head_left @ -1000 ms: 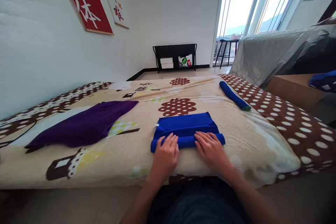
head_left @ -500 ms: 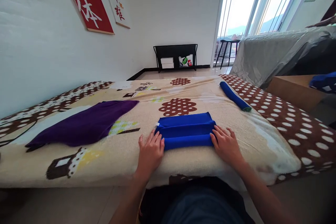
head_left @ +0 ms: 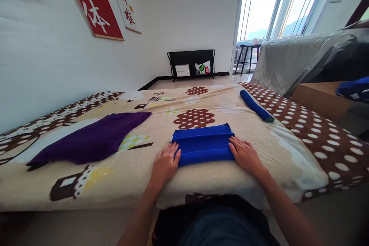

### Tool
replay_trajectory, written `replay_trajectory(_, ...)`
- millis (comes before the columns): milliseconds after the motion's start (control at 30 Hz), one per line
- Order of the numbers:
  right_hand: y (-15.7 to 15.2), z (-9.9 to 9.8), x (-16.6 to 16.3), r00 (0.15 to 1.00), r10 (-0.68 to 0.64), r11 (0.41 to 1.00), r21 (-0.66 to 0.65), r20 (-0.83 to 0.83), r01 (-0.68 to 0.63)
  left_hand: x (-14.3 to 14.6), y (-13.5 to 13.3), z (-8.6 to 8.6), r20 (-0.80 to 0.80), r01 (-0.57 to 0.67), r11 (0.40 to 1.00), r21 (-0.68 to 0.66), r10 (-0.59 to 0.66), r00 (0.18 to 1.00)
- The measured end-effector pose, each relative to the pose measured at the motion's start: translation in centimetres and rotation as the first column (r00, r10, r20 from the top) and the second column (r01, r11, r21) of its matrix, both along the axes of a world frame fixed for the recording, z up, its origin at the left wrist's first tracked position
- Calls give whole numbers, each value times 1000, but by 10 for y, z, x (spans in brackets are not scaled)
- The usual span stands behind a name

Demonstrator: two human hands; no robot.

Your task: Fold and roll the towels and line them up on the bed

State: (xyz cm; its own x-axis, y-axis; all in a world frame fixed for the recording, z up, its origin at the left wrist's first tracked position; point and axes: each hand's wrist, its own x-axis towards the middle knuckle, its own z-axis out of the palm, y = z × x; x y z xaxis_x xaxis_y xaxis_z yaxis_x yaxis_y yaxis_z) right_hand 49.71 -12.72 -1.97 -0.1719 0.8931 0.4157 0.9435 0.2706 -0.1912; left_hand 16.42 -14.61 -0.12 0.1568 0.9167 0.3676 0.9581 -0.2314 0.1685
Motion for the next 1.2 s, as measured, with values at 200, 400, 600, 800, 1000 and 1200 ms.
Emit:
replay_trajectory(200, -6, 8, -18, 998, 24, 991, 130, -54, -16, 17, -4, 10, -60, -24, 992, 125, 31, 998)
replay_trajectory(400, 2, 19, -85, 968, 244, 964, -97, -56, -248, 88, 23, 22, 40, 229, 960, -163, -225, 973)
replay_trajectory(600, 23, 20, -40, 999, 19, 983, -184, -31, -24, 42, 30, 14, 76, 15, 988, -152, -4, 997)
replay_trajectory(800, 14, 18, -11, 994, -96, 989, -106, 52, 101, 6, 19, 15, -37, -105, 993, -63, 102, 994)
replay_trajectory(1000, 8, 30, -71, 982, 182, 964, -205, 38, -171, 75, 28, 25, -49, 116, 958, -262, -134, 990)
replay_trajectory(1200, 33, 31, -66, 991, 132, 932, -342, 4, -123, 81, 48, 22, -18, 106, 935, -337, -119, 993)
